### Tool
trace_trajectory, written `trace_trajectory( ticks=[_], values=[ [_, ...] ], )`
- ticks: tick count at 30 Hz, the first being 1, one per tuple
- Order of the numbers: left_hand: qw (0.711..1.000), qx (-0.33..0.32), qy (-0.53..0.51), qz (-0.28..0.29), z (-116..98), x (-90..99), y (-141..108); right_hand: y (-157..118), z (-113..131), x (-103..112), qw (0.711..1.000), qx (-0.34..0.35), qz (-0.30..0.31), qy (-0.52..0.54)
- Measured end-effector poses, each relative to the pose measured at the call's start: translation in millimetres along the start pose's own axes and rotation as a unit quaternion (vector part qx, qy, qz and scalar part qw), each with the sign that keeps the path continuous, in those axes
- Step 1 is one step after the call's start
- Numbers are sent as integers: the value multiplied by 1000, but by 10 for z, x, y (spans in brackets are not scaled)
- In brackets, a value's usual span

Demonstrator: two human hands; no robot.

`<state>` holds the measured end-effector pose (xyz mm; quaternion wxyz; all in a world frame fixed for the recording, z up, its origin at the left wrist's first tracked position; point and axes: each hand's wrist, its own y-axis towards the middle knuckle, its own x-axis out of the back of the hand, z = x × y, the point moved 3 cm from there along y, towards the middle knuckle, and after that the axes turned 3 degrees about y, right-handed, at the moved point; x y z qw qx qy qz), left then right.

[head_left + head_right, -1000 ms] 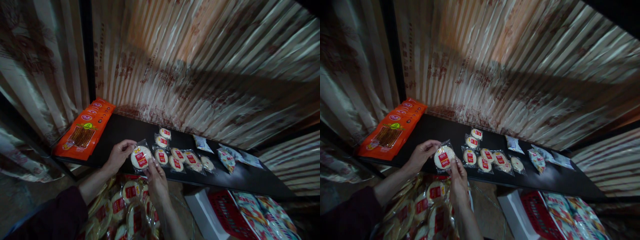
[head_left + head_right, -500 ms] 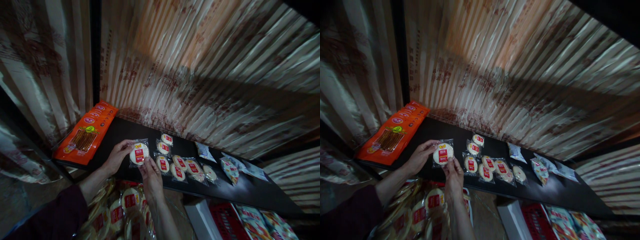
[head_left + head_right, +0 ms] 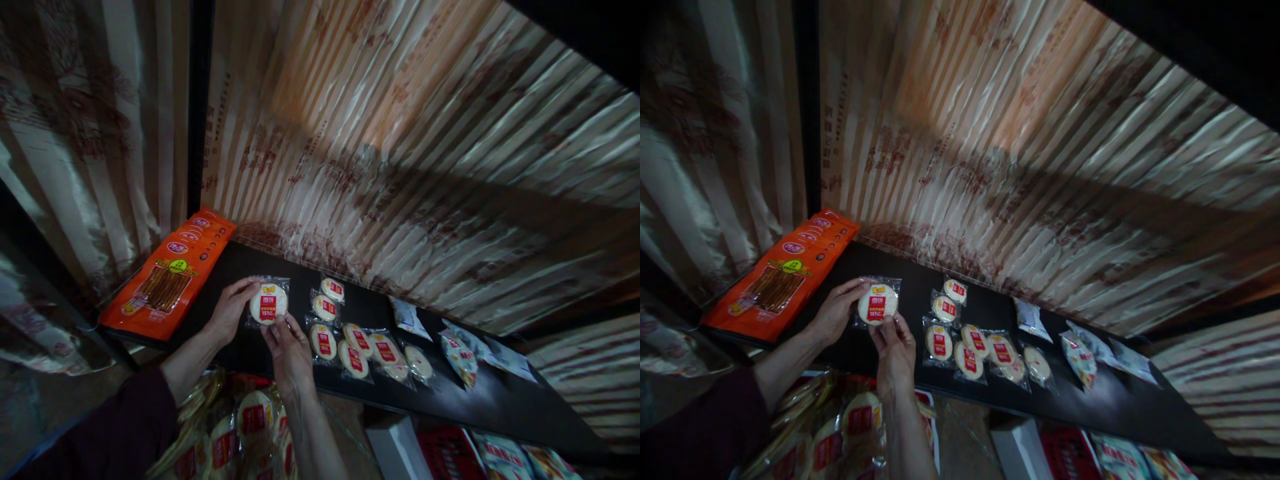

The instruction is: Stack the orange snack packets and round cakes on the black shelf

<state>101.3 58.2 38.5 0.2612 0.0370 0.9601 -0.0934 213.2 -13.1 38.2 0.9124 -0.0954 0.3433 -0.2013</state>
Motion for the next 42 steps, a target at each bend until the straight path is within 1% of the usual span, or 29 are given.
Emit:
trace_trajectory(
  ticks=[3,8,14,17,23,27,32,34,36,39,40,42],
  values=[
    [1000,4,1,-15,-30,33,-4,-18,-34,-22,1000,-3,5,0],
    [999,5,-6,-49,-94,74,-23,-17,-87,-89,1000,-9,-7,8],
    [998,0,6,-56,-63,112,36,-4,-124,-215,999,-24,1,28],
    [998,-13,9,-62,-28,142,69,10,-127,-217,999,-27,3,38],
    [996,-12,41,-72,-11,180,79,89,-139,-174,999,-30,-5,40],
    [990,-32,86,-104,-41,190,69,139,-138,-179,999,-13,-7,41],
    [979,-75,144,-126,-28,195,67,194,-143,-180,999,-4,-27,36],
    [971,-97,178,-129,-12,201,63,213,-148,-188,999,1,-26,34],
    [956,-128,228,-130,-13,203,49,227,-149,-206,999,10,-19,30],
    [926,-188,303,-126,-39,187,12,236,-138,-245,999,31,-9,21],
    [919,-200,317,-123,-43,179,4,238,-133,-259,999,37,-9,19],
    [916,-207,327,-108,-37,160,-1,242,-124,-282,999,49,-8,13]
  ],
)
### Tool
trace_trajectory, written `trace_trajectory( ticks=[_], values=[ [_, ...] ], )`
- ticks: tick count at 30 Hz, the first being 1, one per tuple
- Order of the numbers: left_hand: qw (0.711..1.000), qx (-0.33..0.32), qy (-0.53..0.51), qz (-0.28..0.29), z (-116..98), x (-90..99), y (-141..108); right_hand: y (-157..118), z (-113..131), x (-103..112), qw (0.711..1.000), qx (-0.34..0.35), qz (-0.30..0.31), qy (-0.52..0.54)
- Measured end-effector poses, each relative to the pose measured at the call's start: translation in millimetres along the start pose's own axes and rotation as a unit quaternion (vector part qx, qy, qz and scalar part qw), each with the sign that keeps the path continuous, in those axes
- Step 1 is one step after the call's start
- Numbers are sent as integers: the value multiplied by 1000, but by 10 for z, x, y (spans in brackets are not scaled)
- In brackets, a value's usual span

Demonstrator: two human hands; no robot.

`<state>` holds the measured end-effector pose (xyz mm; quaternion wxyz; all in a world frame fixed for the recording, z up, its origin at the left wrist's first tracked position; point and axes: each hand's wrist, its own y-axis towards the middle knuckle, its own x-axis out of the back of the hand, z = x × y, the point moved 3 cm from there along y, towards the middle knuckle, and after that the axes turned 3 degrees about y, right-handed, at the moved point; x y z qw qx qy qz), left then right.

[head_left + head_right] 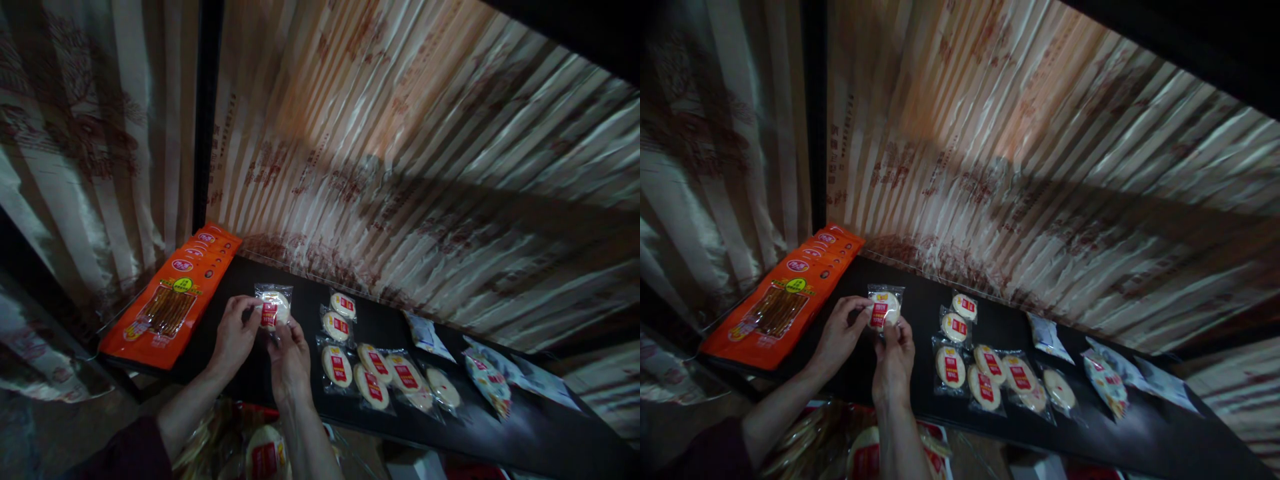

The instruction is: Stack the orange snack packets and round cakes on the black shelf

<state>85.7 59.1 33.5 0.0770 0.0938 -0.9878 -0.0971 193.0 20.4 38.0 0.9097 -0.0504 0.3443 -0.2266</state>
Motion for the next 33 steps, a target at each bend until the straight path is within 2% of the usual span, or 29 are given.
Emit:
trace_trajectory(
  ticks=[7,11,14,20,23,27,33],
  values=[
    [992,57,-96,60,-9,-72,-17,52,-41,-15,992,71,29,-104],
    [972,90,-193,100,-81,-42,-40,60,-77,-34,965,154,66,-201],
    [963,97,-225,111,-106,-11,-52,39,-103,-41,936,202,72,-279],
    [926,178,-319,94,-71,-5,-41,-56,-134,-112,841,278,116,-449],
    [901,238,-359,53,-43,26,-11,-102,-123,-164,805,286,142,-501],
    [849,314,-424,16,10,59,32,-120,-64,-193,784,303,155,-519],
    [812,331,-480,24,9,56,101,-60,13,-177,778,340,148,-508]
  ],
)
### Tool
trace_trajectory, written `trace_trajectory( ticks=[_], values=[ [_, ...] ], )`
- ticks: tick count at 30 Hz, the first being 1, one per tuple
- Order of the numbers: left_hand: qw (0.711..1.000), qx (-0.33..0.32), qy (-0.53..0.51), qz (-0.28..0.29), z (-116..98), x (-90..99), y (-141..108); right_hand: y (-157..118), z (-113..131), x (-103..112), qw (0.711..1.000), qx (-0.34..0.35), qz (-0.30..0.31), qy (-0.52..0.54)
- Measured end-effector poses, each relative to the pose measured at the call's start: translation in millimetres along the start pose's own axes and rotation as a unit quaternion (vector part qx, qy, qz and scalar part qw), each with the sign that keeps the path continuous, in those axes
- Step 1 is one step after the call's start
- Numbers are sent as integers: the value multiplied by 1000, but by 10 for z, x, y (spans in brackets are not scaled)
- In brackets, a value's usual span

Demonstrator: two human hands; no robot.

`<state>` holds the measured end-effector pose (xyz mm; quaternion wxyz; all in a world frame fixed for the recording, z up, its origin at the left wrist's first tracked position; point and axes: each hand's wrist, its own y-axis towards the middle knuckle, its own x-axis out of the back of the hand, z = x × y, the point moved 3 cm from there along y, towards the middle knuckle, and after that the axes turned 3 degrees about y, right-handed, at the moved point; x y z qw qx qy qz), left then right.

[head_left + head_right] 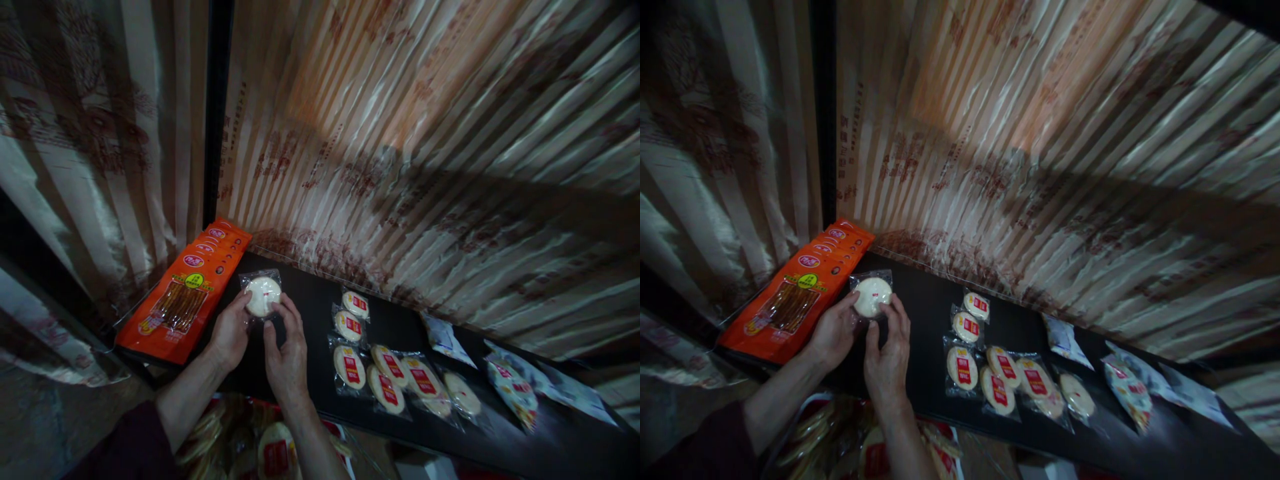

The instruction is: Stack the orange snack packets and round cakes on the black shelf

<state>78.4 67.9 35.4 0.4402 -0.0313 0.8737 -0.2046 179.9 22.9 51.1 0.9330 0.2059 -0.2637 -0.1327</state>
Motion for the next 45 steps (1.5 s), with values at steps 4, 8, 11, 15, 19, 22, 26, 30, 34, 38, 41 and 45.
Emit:
trace_trajectory(
  ticks=[4,8,11,15,19,22,26,30,34,38,41,45],
  values=[
    [1000,19,-12,-16,-13,3,7,10,-19,-14,1000,8,7,-10],
    [1000,21,-13,-11,-18,32,29,-1,-49,-40,998,28,12,-55],
    [1000,17,-17,16,-10,60,72,8,-70,-48,992,71,16,-103],
    [999,6,-21,31,-3,86,133,54,-76,-72,979,120,51,-157],
    [1000,6,-14,28,-4,94,174,112,-67,-117,970,133,85,-187],
    [999,-5,-7,43,-19,88,187,155,-74,-148,973,112,96,-177],
    [997,-14,22,68,-36,72,180,214,-71,-168,988,75,84,-106],
    [994,-53,64,64,-47,81,171,290,-66,-180,998,-5,67,16],
    [980,-112,147,73,-61,103,156,340,-162,-216,973,-115,44,194],
    [942,-179,279,45,-71,128,163,332,-328,-283,941,-171,4,292],
    [907,-231,351,16,-52,124,197,309,-426,-335,889,-246,-44,384],
    [880,-264,394,-5,-21,89,245,306,-457,-370,820,-332,-74,461]
  ],
)
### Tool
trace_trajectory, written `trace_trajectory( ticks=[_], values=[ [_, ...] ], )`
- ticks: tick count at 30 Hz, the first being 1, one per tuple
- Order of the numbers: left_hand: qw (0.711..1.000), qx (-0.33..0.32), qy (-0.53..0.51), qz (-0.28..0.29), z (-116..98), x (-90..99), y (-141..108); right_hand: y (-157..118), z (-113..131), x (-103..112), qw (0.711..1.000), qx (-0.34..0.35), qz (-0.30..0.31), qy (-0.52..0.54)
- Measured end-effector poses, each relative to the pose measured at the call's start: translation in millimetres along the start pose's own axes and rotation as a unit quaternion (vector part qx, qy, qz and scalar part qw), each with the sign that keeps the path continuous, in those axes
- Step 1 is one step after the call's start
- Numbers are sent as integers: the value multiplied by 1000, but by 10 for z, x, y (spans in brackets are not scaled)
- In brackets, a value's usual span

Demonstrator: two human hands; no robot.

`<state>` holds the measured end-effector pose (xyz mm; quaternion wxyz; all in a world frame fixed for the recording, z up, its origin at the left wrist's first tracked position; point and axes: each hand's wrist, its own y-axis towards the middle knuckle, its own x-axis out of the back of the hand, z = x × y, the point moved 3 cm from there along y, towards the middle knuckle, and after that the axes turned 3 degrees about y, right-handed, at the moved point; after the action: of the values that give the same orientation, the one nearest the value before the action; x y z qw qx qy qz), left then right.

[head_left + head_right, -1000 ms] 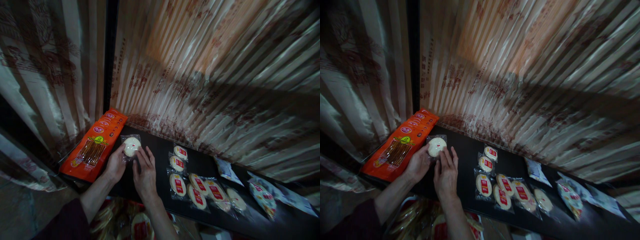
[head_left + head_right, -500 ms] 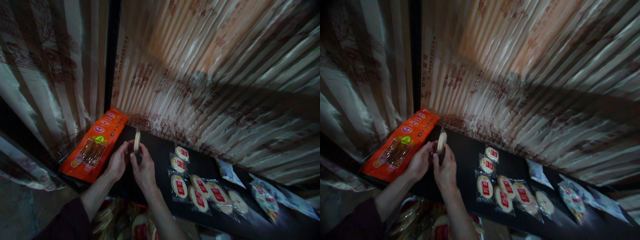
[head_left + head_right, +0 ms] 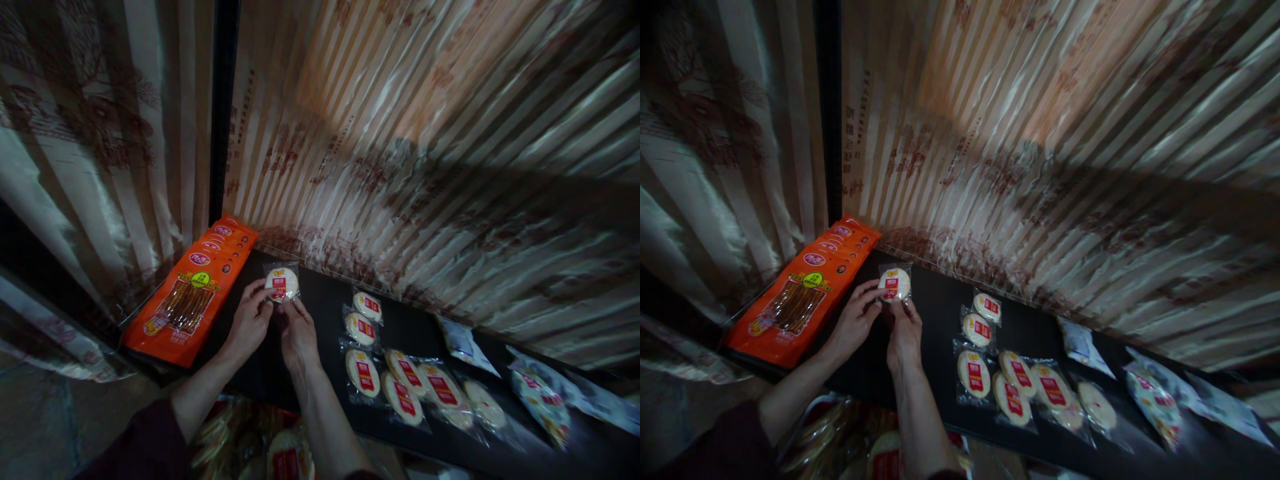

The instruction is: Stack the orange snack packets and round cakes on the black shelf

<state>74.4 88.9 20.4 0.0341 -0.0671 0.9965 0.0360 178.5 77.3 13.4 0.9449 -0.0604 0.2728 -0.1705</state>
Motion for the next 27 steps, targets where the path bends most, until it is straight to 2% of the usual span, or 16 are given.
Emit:
trace_trajectory(
  ticks=[3,7,10,16,27],
  values=[
    [1000,-7,11,-6,-30,-9,30,40,-7,5,999,-33,-8,17],
    [1000,4,-3,-9,-61,11,66,144,-41,35,999,-34,-39,6],
    [1000,11,-9,-11,-56,21,87,220,-77,19,999,-30,-35,4],
    [1000,18,-14,-21,2,22,132,321,-130,-49,996,-67,-46,19],
    [996,50,-70,-35,80,47,187,472,-196,-90,998,-47,-28,-6]
  ],
)
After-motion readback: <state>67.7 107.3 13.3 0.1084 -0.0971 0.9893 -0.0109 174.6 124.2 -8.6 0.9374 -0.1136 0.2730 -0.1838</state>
